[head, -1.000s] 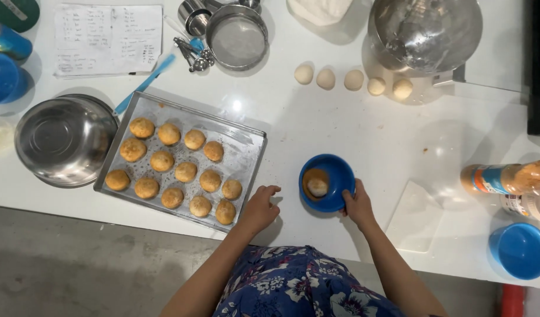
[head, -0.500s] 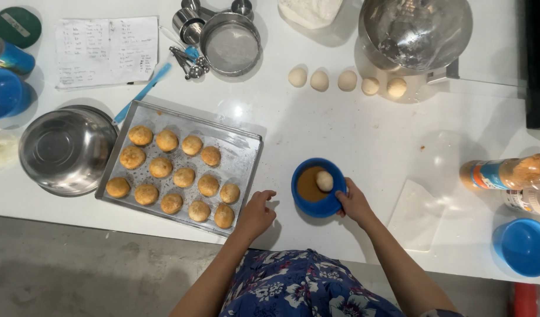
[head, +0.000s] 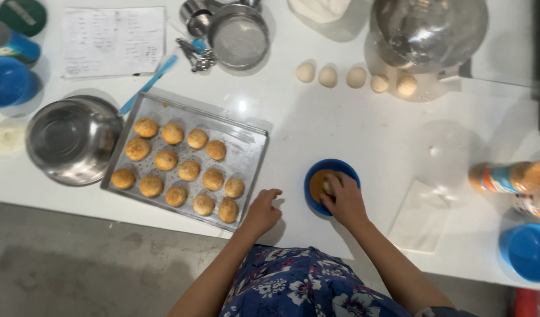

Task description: The recorder is coating small dough balls in a liquid or powder within a blue bowl and then arranging them systematically on a metal baking tray.

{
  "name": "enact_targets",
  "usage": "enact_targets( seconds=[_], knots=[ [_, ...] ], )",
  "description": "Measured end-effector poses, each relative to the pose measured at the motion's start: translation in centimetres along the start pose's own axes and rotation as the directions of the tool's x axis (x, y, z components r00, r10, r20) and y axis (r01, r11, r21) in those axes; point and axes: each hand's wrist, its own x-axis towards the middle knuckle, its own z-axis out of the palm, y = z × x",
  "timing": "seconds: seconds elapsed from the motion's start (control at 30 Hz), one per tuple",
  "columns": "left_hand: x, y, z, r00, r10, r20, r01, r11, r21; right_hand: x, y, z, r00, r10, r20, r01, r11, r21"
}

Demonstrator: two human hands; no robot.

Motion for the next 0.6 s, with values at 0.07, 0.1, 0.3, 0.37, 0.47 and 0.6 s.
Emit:
enact_targets(
  seconds=[0.07, 0.1, 0.3, 0.37, 0.47, 0.6],
  knots=[
    [-0.4, 1.3, -0.1, 1.000, 0.007, 0.001, -0.007, 1.000, 0.014, 0.5, 1.2, 2.2, 0.995, -0.021, 0.102, 0.032, 0.994, -0.103],
    [-0.5, 1.9, -0.2, 1.000, 0.024, 0.019, -0.024, 0.999, 0.030, 0.9, 1.8, 3.3, 0.981, -0.014, 0.192, 0.055, 0.976, -0.211],
    [-0.5, 0.4, 0.4, 0.999, 0.015, 0.031, -0.017, 0.999, 0.049, 2.4, 5.0, 4.4, 0.966, 0.141, 0.219, -0.118, 0.987, -0.112],
    [-0.6, -0.1, 0.4, 1.000, 0.013, 0.027, -0.014, 0.999, 0.037, 3.0, 3.4, 3.1, 0.940, 0.202, 0.274, -0.192, 0.979, -0.062],
    [-0.6, -0.7, 0.3, 0.999, 0.009, 0.034, -0.010, 1.000, 0.024, 3.4, 3.0, 2.4, 0.864, 0.281, 0.418, -0.376, 0.912, 0.165],
    [-0.6, -0.8, -0.2, 0.999, 0.012, 0.033, -0.013, 1.000, 0.021, 2.4, 5.3, 2.3, 0.989, -0.137, 0.058, 0.126, 0.978, 0.167]
  ],
)
